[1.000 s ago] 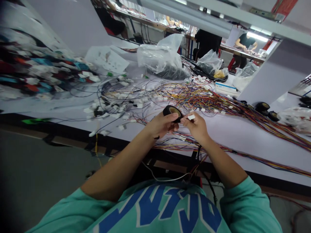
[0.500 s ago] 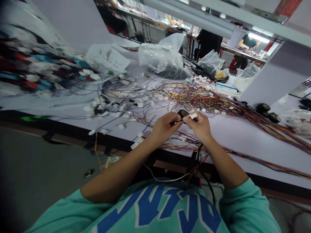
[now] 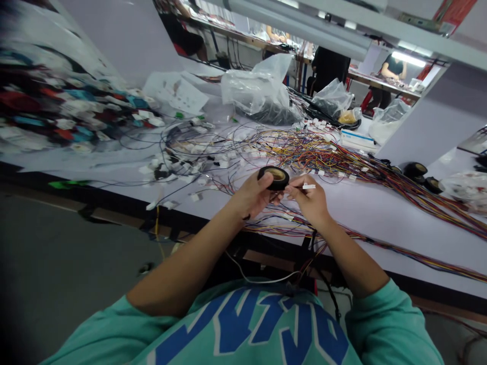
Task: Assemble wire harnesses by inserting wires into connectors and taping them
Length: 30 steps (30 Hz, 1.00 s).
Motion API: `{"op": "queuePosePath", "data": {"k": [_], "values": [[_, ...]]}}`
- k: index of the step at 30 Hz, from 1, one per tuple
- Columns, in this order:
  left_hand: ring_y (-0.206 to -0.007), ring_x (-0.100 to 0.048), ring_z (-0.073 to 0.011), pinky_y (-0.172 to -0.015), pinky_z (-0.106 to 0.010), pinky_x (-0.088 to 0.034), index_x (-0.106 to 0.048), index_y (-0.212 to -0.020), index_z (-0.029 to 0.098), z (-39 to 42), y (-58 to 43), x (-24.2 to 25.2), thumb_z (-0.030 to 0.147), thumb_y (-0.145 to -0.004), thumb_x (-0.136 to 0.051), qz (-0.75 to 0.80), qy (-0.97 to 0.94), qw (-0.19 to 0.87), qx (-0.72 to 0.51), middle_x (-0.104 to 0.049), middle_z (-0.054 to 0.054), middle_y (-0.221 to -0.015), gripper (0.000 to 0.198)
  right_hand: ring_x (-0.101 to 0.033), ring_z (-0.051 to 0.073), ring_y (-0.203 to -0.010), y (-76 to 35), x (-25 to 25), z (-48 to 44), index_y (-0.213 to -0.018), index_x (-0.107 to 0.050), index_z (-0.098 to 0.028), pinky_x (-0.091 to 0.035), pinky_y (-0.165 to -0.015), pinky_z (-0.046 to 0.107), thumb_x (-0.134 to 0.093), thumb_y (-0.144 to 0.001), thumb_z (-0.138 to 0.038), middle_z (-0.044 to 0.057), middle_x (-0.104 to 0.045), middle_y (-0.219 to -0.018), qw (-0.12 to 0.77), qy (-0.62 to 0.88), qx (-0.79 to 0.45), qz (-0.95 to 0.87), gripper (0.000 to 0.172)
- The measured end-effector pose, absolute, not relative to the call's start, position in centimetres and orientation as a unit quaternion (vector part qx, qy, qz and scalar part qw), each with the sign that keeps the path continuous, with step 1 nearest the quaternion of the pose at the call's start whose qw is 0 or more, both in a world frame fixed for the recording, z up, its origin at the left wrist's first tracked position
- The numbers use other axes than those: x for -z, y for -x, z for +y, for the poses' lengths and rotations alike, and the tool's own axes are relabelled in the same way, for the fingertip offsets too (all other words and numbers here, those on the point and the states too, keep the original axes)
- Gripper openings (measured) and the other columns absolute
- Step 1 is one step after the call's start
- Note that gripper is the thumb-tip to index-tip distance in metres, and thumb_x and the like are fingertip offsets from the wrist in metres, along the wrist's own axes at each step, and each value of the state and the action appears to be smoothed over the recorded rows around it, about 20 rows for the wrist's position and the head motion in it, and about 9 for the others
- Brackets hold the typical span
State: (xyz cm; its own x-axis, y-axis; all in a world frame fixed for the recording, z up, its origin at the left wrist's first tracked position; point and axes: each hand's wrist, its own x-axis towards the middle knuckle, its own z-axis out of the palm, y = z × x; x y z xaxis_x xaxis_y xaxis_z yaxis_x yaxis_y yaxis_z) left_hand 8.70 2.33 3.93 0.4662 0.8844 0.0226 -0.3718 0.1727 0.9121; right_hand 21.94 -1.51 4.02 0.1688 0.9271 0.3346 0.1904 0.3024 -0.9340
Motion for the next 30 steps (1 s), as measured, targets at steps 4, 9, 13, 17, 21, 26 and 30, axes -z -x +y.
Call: {"op": "queuePosePath", "data": {"k": [4, 9, 13, 17, 21, 26, 30], "values": [[-0.045, -0.049, -0.0087, -0.037, -0.020, -0.036, -0.051, -0.085, 0.019, 3.0, -8.1, -3.9, 0.055, -0.040, -0.076, 0.199, -0.429, 0.807, -0.354, -0.054, 0.003, -0.060, 0.062, -0.057, 0.010, -0.051, -21.9, -4.1, -1.4, -0.061, -0.052, -0.019, -0.048, -0.050, 0.025, -0.071, -0.055, -0.048, -0.003, -0.061, -0.058, 0.566, 0.479, -0.408, -0.532, 0.035], [-0.045, -0.045, -0.0066, -0.043, -0.021, -0.035, -0.050, -0.087, 0.019, 2.7, -7.6, -3.5, 0.048, -0.048, -0.074, 0.221, -0.549, 0.703, -0.394, -0.052, 0.004, -0.063, 0.054, -0.055, 0.010, -0.045, -22.2, -3.9, -0.9, -0.057, -0.054, -0.017, -0.045, -0.044, 0.022, -0.073, -0.048, -0.052, -0.002, -0.059, -0.049, 0.554, 0.514, -0.474, -0.453, 0.041], [-0.074, -0.051, -0.0125, -0.065, -0.026, -0.042, -0.051, -0.093, 0.020, 1.8, -6.7, -3.9, 0.033, -0.042, -0.079, 0.200, -0.743, 0.510, -0.384, -0.055, -0.001, -0.089, 0.059, -0.050, 0.008, -0.040, -23.1, -4.0, -0.4, -0.055, -0.053, -0.017, -0.042, -0.041, 0.021, -0.075, -0.044, -0.050, -0.003, -0.056, -0.046, 0.559, 0.545, -0.475, -0.405, 0.041], [-0.061, -0.041, -0.0089, -0.057, -0.022, -0.037, -0.049, -0.089, 0.020, 1.5, -7.2, -3.5, 0.033, -0.056, -0.070, 0.239, -0.780, 0.451, -0.362, -0.046, 0.003, -0.076, 0.041, -0.044, 0.006, -0.039, -23.5, -4.5, -0.5, -0.049, -0.051, -0.017, -0.036, -0.041, 0.021, -0.073, -0.050, -0.047, -0.004, -0.052, -0.042, 0.553, 0.568, -0.363, -0.491, 0.037], [-0.057, -0.039, -0.0083, -0.055, -0.021, -0.035, -0.047, -0.072, 0.019, 1.7, -8.8, -3.2, 0.017, -0.070, -0.055, 0.346, -0.738, 0.360, -0.454, -0.041, 0.005, -0.065, 0.008, -0.038, 0.004, -0.038, -22.9, -4.5, -1.2, -0.050, -0.048, -0.018, -0.031, -0.038, 0.019, -0.068, -0.060, -0.045, -0.006, -0.047, -0.042, 0.561, 0.555, -0.291, -0.540, 0.035], [-0.062, -0.047, -0.0104, -0.062, -0.024, -0.039, -0.052, -0.064, 0.018, 1.5, -9.3, -3.2, 0.014, -0.073, -0.051, 0.362, -0.758, 0.282, -0.464, -0.051, 0.002, -0.063, 0.010, -0.041, 0.005, -0.033, -22.2, -4.2, -1.5, -0.067, -0.048, -0.020, -0.032, -0.033, 0.018, -0.063, -0.063, -0.052, -0.009, -0.047, -0.043, 0.532, 0.524, -0.387, -0.541, 0.035], [-0.065, -0.051, -0.0109, -0.066, -0.025, -0.042, -0.054, -0.066, 0.018, 1.0, -9.4, -2.8, 0.018, -0.074, -0.052, 0.365, -0.730, 0.319, -0.482, -0.054, 0.001, -0.065, 0.007, -0.052, 0.008, -0.043, -22.2, -4.1, -1.5, -0.070, -0.050, -0.020, -0.043, -0.043, 0.021, -0.066, -0.061, -0.050, -0.007, -0.052, -0.048, 0.532, 0.545, -0.345, -0.549, 0.035]]}}
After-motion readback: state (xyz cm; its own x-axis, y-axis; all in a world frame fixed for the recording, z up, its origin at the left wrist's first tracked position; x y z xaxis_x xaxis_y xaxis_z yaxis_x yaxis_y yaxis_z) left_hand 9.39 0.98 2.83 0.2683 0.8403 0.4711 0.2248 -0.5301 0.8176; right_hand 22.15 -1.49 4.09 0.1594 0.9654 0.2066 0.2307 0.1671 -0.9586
